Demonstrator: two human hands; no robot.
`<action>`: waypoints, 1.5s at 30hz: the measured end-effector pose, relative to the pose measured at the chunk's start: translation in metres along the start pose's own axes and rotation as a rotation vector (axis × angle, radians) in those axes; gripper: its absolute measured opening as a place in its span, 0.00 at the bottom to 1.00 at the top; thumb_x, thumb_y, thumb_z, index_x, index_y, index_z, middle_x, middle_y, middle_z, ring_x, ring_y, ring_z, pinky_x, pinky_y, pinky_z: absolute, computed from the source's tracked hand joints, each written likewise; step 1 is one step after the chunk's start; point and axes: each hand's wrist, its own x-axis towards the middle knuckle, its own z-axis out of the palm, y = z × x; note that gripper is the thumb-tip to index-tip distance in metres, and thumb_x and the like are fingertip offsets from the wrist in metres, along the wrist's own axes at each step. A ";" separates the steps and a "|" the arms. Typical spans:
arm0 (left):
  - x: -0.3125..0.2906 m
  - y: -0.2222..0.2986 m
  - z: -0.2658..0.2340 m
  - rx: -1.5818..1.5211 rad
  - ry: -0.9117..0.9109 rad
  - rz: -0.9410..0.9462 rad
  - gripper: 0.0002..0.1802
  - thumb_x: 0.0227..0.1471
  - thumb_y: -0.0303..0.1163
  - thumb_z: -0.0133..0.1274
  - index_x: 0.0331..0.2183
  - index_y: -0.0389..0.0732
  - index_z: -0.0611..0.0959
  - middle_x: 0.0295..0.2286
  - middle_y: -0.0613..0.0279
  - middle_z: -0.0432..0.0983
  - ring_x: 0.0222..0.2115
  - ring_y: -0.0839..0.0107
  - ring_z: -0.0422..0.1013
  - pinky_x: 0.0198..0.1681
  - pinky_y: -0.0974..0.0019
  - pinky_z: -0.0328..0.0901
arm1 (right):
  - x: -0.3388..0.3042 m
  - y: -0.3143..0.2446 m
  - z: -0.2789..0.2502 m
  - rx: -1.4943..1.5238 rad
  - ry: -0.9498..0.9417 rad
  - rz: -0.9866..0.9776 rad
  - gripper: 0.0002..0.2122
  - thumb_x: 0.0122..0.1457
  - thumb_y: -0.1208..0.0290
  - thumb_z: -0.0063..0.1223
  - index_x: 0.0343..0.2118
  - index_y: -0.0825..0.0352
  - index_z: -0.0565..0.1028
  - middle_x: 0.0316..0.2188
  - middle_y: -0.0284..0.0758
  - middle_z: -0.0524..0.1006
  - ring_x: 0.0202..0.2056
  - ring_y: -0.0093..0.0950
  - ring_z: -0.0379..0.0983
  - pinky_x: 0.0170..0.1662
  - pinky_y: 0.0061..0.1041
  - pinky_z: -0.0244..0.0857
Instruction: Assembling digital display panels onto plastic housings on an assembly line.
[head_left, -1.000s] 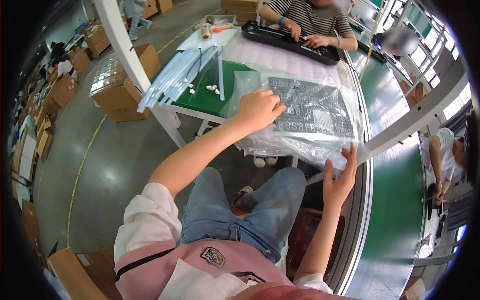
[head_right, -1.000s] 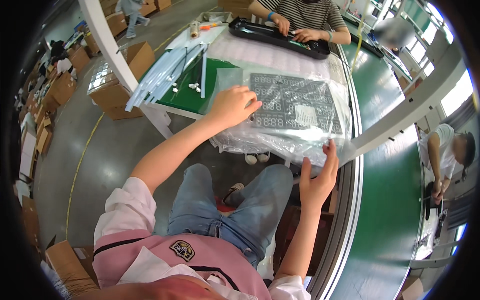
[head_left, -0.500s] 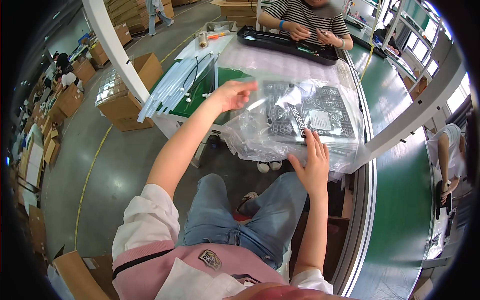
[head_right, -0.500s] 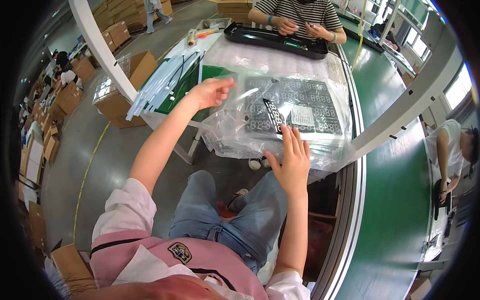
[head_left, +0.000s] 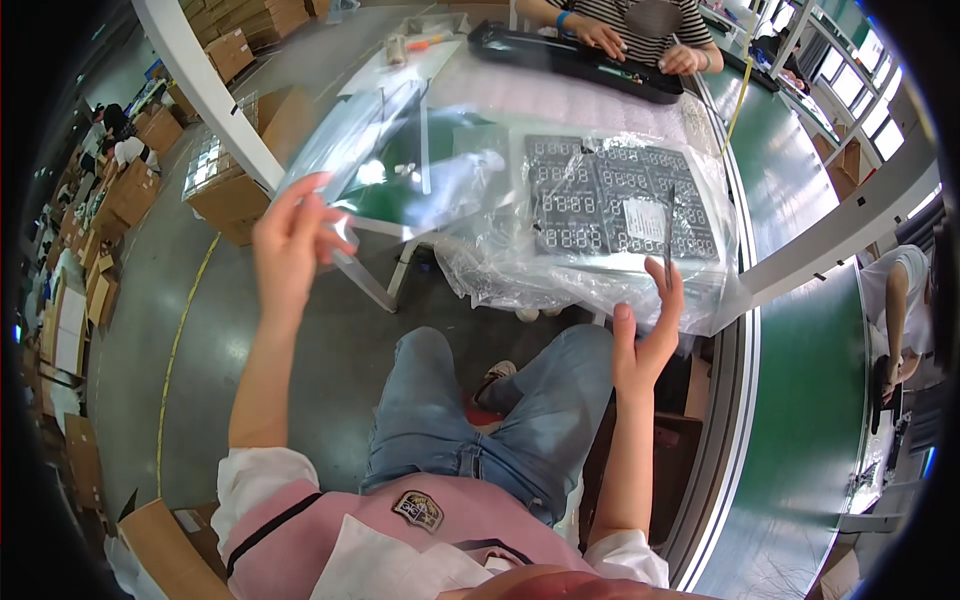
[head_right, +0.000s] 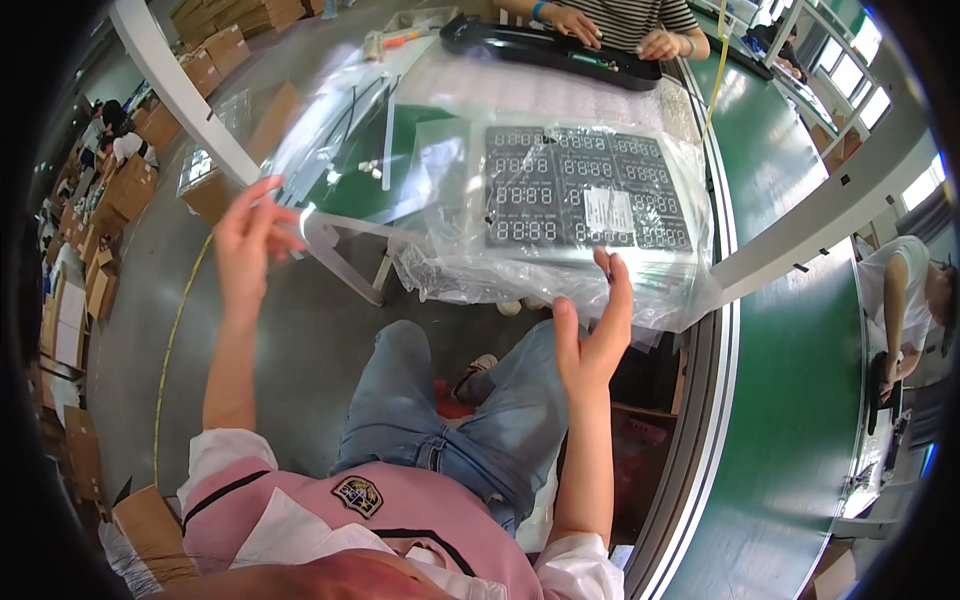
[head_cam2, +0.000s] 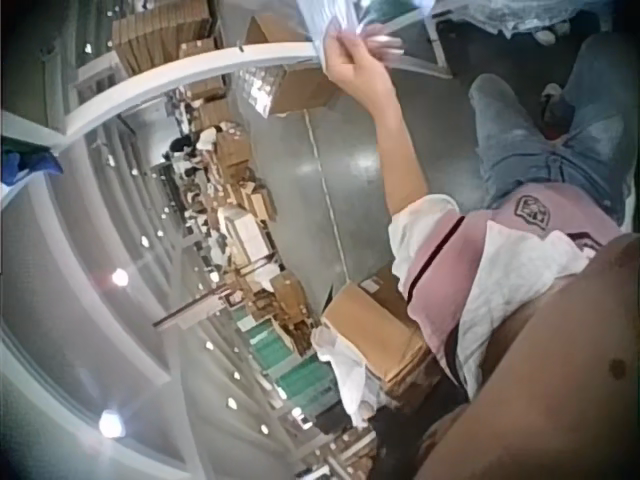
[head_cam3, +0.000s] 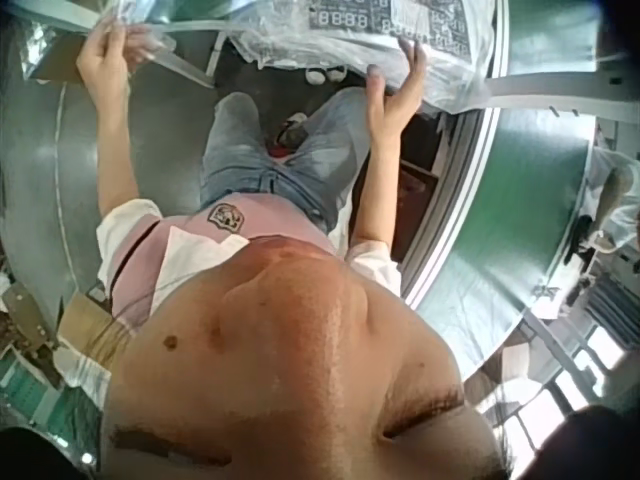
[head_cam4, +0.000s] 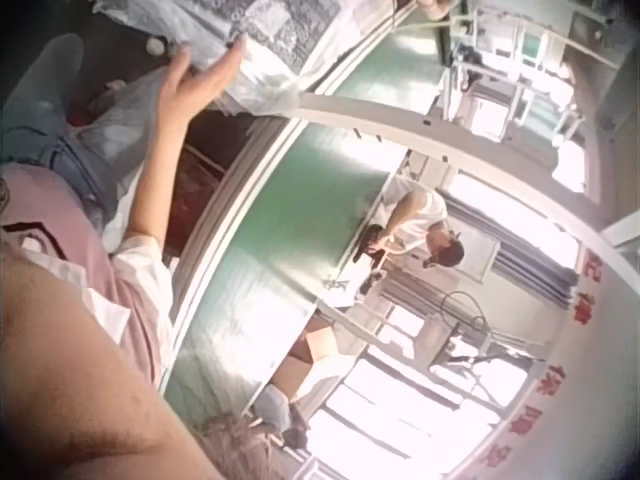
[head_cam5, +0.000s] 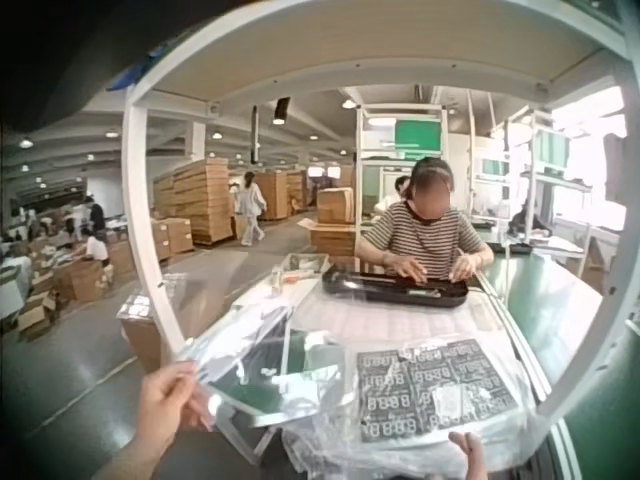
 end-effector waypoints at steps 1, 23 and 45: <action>-0.006 -0.003 -0.023 -0.074 0.045 -0.038 0.16 0.62 0.33 0.44 0.49 0.38 0.76 0.26 0.59 0.79 0.19 0.75 0.74 0.18 0.77 0.59 | 0.006 -0.010 0.004 0.112 -0.032 0.051 0.33 0.52 0.67 0.59 0.59 0.71 0.60 0.55 0.49 0.67 0.56 0.42 0.65 0.59 0.37 0.53; -0.078 -0.055 -0.143 -0.336 0.132 -0.231 0.19 0.60 0.31 0.44 0.50 0.32 0.74 0.39 0.48 0.78 0.16 0.78 0.69 0.19 0.77 0.61 | 0.161 -0.048 0.061 0.589 0.245 0.267 0.08 0.63 0.80 0.38 0.40 0.78 0.69 0.33 0.44 0.78 0.34 0.38 0.79 0.32 0.26 0.73; 0.063 -0.052 0.117 -0.060 -0.625 -0.233 0.33 0.50 0.26 0.53 0.54 0.29 0.59 0.33 0.46 0.77 0.22 0.60 0.78 0.21 0.68 0.69 | 0.245 -0.084 0.030 0.933 0.542 0.042 0.23 0.59 0.81 0.46 0.57 0.78 0.57 0.31 0.45 0.75 0.28 0.36 0.77 0.29 0.26 0.70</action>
